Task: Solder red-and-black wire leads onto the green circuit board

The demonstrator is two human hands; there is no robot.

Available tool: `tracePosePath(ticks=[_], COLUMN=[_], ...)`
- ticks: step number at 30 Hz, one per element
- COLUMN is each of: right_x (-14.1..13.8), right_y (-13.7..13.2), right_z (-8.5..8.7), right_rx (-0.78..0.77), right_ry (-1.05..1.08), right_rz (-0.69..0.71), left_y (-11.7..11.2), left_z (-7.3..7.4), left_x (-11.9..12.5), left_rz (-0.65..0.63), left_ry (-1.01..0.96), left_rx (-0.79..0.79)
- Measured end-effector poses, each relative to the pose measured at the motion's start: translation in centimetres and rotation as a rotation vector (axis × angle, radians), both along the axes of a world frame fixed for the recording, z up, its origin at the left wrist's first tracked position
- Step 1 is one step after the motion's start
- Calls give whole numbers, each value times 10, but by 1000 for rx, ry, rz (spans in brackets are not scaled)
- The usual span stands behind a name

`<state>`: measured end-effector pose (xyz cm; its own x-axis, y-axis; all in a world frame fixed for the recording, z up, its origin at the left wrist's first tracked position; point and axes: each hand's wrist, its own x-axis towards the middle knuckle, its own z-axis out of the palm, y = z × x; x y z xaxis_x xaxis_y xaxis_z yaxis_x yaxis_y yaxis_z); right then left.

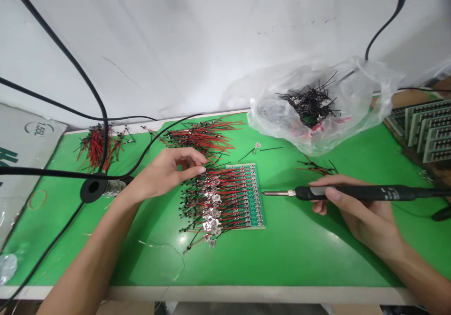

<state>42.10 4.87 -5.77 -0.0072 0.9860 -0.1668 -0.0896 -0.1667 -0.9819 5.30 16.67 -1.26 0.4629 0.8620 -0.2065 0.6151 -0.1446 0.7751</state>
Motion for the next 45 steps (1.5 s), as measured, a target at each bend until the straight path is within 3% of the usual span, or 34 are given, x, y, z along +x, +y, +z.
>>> tracePosePath(ticks=[5, 15, 24, 27, 30, 35, 37, 45], right_x=[-2, -2, 2, -2, -6, -16, -22, -27], right_y=[0, 0, -1, 0, 4, 17, 24, 28], right_z=[3, 3, -3, 5, 17, 28, 28, 16], right_rx=[-26, -5, 30, 29, -28, -234, -237, -190], right_ry=[19, -5, 27, 87, 195, 292, 281, 278], right_rz=[-33, -27, 9, 3, 30, 249, 314, 325], left_y=[0, -7, -11, -13, -16, -23, -22, -11], left_z=[0, 8, 14, 20, 31, 56, 61, 50], left_x=[-2, -8, 0, 15, 41, 93, 110, 148], left_rz=[6, 237, 314, 340, 261, 98, 36, -119], left_ry=[21, -128, -212, -321, -380, -439, -454, -537], left_rx=[32, 128, 112, 96, 76, 18, -26, -99])
